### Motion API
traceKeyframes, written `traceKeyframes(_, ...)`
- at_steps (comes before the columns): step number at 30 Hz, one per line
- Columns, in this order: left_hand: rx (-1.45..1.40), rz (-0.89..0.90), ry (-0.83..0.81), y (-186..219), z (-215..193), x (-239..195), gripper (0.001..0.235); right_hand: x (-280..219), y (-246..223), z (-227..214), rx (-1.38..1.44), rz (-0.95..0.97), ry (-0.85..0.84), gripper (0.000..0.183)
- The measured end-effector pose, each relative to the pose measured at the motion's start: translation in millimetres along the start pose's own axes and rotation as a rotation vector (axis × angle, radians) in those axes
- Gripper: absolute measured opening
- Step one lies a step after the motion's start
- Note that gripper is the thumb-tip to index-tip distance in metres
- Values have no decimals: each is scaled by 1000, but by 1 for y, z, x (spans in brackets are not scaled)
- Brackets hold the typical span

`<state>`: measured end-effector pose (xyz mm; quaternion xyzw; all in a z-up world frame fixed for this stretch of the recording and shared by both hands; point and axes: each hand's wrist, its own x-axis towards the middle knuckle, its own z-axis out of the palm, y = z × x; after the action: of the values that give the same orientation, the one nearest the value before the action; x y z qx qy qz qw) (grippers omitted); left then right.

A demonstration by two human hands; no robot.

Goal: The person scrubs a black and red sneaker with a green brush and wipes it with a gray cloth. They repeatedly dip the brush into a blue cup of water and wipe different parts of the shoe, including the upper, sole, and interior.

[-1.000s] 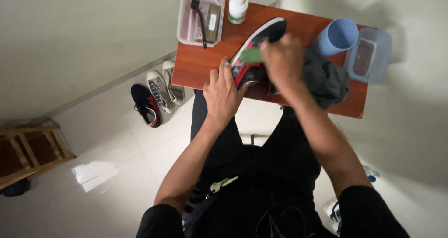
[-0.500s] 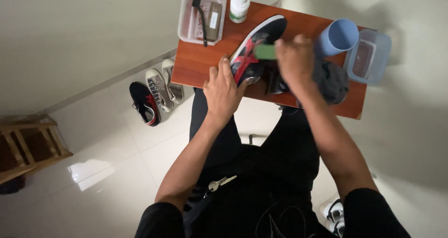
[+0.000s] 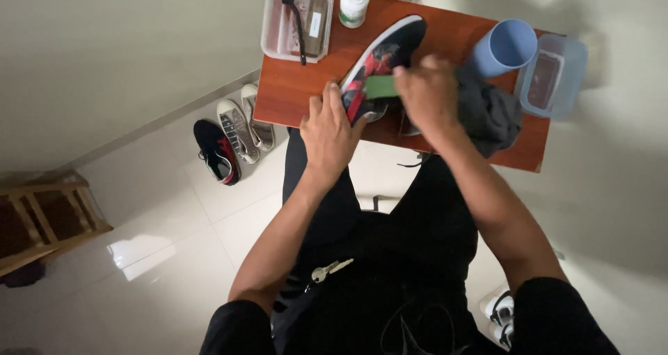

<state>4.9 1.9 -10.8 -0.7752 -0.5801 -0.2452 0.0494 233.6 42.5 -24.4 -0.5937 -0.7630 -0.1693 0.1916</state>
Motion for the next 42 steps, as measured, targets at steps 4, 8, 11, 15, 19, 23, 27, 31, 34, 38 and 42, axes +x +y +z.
traceKeyframes(4, -30, 1, -25, 4, -8, -1, 94, -11, 18, -12, -26, 65, 11, 59)
traceKeyframes(8, 19, 16, 28, 4, -4, 0, 97, -17, -14, -3, 66, 106, -4, 47)
traceKeyframes(11, 16, 29, 51, 6, -9, -3, 92, -20, 1, -23, 26, 117, -31, 51)
traceKeyframes(15, 52, 50, 57, 10, -13, 0, 85, -15, -9, -44, -191, 254, -92, 57)
traceKeyframes(19, 62, 57, 42, 10, -25, 4, 87, -17, -37, -51, 124, 243, -186, 64)
traceKeyframes(23, -24, 91, 0, 20, -50, 7, 85, -18, -24, -86, 309, 385, -430, 67)
traceKeyframes(27, -232, 184, 67, 50, -49, 21, 80, 2, -9, -177, 548, 734, -615, 48)
traceKeyframes(31, -367, 278, 117, 95, -2, 39, 59, -34, 52, -183, 496, 765, -510, 40)
traceKeyframes(34, -379, 367, 145, 133, 35, 59, 40, -47, 85, -195, 518, 806, -462, 33)
traceKeyframes(38, -228, 380, 81, 167, 77, 86, 55, -50, 99, -212, 482, 863, -378, 22)
traceKeyframes(42, -190, 436, 49, 171, 92, 87, 41, -67, 117, -206, 363, 621, -255, 32)
